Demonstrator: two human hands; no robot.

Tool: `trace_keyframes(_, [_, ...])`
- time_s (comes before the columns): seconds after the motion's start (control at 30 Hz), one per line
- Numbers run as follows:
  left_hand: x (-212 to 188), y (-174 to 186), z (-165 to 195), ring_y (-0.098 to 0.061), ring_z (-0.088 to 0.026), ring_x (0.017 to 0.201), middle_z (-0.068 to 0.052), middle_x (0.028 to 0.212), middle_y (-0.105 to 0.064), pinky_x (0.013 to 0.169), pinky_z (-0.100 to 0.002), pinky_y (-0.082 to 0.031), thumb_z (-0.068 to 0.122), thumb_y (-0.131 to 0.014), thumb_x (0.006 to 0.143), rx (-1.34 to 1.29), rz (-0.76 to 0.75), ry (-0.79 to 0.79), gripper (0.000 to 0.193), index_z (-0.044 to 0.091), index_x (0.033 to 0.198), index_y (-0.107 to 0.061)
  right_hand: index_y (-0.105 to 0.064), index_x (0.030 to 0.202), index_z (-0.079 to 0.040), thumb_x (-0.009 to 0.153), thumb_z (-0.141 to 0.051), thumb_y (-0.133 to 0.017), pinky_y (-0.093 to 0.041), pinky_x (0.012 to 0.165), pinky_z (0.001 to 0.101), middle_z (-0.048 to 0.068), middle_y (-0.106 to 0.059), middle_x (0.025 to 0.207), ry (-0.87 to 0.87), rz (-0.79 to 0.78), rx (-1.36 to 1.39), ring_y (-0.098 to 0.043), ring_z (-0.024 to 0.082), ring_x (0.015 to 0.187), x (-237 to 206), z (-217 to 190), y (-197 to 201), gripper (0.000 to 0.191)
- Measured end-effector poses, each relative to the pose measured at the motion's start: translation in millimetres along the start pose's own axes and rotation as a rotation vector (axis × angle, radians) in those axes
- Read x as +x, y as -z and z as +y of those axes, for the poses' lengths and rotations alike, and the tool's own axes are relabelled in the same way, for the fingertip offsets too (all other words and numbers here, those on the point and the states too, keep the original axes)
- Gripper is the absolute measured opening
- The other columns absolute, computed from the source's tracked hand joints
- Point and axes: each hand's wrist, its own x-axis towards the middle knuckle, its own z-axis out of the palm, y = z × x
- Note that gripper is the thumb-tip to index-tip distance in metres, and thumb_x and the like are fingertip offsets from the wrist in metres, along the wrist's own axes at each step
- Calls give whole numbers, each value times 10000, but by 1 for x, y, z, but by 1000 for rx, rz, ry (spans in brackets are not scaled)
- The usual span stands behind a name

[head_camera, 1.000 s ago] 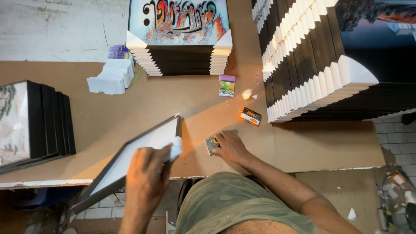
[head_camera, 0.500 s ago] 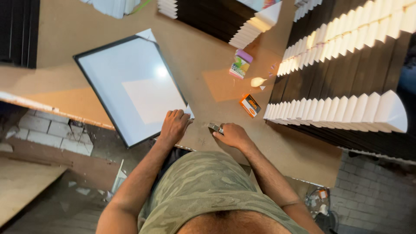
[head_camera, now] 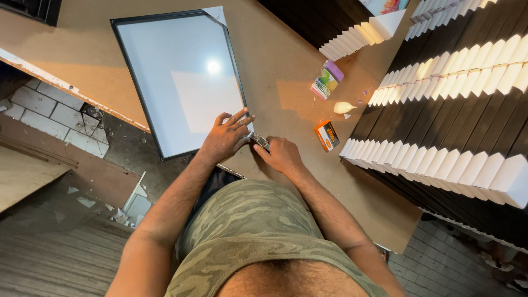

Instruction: The person fits white paper corner protectors onto the corners of framed pictures at a workbench. They press each protector over a frame corner by hand, use a hand stapler to secure some, and set finished frames onto stacks around the table, working through several frames one at a time.

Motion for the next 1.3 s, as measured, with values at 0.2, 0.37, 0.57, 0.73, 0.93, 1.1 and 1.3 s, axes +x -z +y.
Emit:
trace_keyframes(0.2, [1, 2, 2, -369, -129, 1472, 31, 1461, -603, 1135, -488, -355, 409, -689, 917, 51, -23, 10, 279, 143, 992, -725, -692, 763, -82, 892, -526, -658, -528, 556, 458, 128, -675, 632, 38, 94, 151, -691, 328, 587, -1, 0, -8, 463])
trace_keyframes(0.37, [-15, 11, -2, -380, -184, 1480, -68, 1561, -499, 1109, -474, -366, 441, -715, 876, 54, 67, 14, 398, 116, 1104, -708, -649, 759, -56, 865, -606, -713, -512, 594, 471, 122, -653, 702, 52, 269, -69, -675, 339, 674, -28, 19, -7, 564])
trace_keyframes(0.57, [-109, 51, -33, -380, -232, 1471, -94, 1472, -513, 1138, -537, -316, 480, -777, 739, 237, 42, 352, 432, 110, 924, -654, -634, 866, -48, 902, -463, -773, -497, 677, 477, 118, -628, 849, 39, 608, -148, -639, 333, 808, -25, 52, 35, 440])
trace_keyframes(0.73, [-138, 86, -36, -498, -159, 1403, 0, 1324, -575, 1110, -510, -361, 112, -767, 833, 492, 21, 288, 167, 160, 935, -644, -670, 1058, 48, 732, -393, -809, -494, 878, 460, 209, -687, 1088, 148, 944, -498, -639, 360, 989, 45, 105, 89, 565])
trace_keyframes(0.93, [-108, 187, 33, -592, -208, 1150, -23, 1146, -632, 1024, -482, -392, 99, -782, 706, 183, 109, 138, 308, 109, 984, -651, -712, 877, -72, 835, -251, -815, -535, 835, 465, 133, -696, 959, 74, 512, -209, -666, 358, 945, 77, 149, 114, 211])
trace_keyframes(1.1, [-95, 273, 85, -637, -184, 1000, 7, 1092, -682, 991, -421, -427, 47, -770, 723, -175, 339, 9, 324, 127, 1028, -694, -698, 976, 1, 709, -267, -841, -531, 745, 458, 184, -655, 934, 358, 594, 43, -648, 382, 871, 70, 136, 106, 405])
trace_keyframes(1.3, [-60, 283, 105, -642, -166, 1012, -19, 1084, -637, 866, -318, -556, 22, -860, 783, -500, 585, -94, 416, 145, 1156, -723, -762, 1023, -50, 867, -237, -781, -534, 806, 457, 179, -710, 977, 192, 501, -110, -671, 386, 922, 77, 138, 97, 244])
